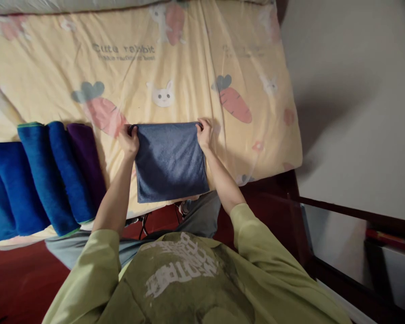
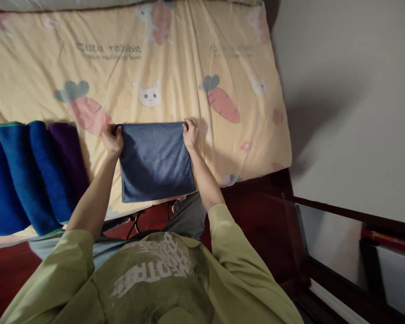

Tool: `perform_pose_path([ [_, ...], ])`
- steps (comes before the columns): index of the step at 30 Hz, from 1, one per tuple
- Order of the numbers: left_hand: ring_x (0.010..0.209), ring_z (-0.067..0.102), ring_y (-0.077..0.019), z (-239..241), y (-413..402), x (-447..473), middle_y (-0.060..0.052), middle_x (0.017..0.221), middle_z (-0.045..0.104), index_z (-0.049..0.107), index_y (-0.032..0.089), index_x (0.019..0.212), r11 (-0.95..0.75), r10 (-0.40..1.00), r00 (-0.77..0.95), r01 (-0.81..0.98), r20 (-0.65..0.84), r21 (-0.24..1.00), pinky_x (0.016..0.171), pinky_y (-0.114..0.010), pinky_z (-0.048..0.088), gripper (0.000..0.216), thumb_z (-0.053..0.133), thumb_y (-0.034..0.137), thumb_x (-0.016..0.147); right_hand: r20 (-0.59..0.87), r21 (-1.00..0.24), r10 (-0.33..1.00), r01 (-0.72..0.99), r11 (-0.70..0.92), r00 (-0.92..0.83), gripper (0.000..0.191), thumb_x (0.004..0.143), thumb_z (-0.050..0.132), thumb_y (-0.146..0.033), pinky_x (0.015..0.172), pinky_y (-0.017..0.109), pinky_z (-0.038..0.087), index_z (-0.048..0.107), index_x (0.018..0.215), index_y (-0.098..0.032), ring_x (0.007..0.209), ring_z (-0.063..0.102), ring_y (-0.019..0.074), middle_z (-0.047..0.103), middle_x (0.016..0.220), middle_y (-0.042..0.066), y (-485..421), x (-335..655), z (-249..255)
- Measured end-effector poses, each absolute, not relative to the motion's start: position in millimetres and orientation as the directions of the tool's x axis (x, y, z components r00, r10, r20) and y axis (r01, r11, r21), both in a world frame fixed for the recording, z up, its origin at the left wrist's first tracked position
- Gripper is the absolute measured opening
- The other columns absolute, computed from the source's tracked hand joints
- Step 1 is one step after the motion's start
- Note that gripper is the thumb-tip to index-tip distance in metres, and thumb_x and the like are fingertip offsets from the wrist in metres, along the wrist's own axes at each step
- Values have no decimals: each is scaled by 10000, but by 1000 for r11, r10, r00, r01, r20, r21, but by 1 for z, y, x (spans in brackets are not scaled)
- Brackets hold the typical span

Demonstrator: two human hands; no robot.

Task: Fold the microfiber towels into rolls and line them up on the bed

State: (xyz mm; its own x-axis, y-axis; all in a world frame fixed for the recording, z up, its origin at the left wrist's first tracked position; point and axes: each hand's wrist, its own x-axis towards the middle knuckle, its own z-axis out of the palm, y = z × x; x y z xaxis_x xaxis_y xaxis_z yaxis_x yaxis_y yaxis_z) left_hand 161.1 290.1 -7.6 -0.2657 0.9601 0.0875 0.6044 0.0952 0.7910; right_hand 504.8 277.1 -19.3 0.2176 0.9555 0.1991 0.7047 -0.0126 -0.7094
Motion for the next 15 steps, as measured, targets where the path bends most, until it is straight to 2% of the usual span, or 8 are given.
perform_pose_path([
  [2,1363,531,-335,7,269,176,-217,1331,618,583,103,1294,71,959,-246,686,139,724,1195,-561,371,413,479,384,1009,202,-627,967,779,4,157,543,1085,396,-456,1251,547,345,487,1540,-175,1497,422,289,502,1553,159,258,482,-6],
  [3,1484,404,-358,12,255,184,-232,1497,510,526,112,1406,26,967,-193,722,165,691,1252,-605,261,482,475,382,1010,190,-579,975,815,17,115,591,1089,369,-470,1278,579,280,391,1604,-180,1561,318,299,405,1636,149,244,469,0],
  [5,1603,161,-366,18,222,200,-186,1679,308,425,153,1543,-107,987,4,750,158,653,1297,-634,84,605,483,423,1004,138,-485,990,871,76,-10,652,1090,345,-491,1304,598,189,274,1658,-179,1619,160,301,270,1714,123,210,443,8],
  [6,1616,107,-359,18,206,207,-160,1706,269,402,166,1574,-170,985,110,749,134,640,1305,-628,42,645,487,450,1000,99,-448,991,886,121,-85,667,1088,344,-495,1313,591,158,251,1667,-177,1628,121,292,242,1728,111,193,432,10],
  [9,1623,78,-340,9,175,215,-126,1720,254,403,171,1599,-245,964,258,750,69,615,1317,-598,27,697,478,514,997,-11,-397,977,898,190,-212,688,1085,347,-491,1331,553,96,224,1674,-157,1633,98,260,216,1738,101,156,421,8],
  [15,1627,55,-315,-3,178,189,-115,1740,177,388,165,1615,-202,978,196,799,73,566,1320,-579,27,725,466,544,1002,-27,-353,996,933,68,-83,702,1097,269,-487,1327,566,59,175,1676,-102,1634,93,253,169,1741,134,154,466,-3],
])
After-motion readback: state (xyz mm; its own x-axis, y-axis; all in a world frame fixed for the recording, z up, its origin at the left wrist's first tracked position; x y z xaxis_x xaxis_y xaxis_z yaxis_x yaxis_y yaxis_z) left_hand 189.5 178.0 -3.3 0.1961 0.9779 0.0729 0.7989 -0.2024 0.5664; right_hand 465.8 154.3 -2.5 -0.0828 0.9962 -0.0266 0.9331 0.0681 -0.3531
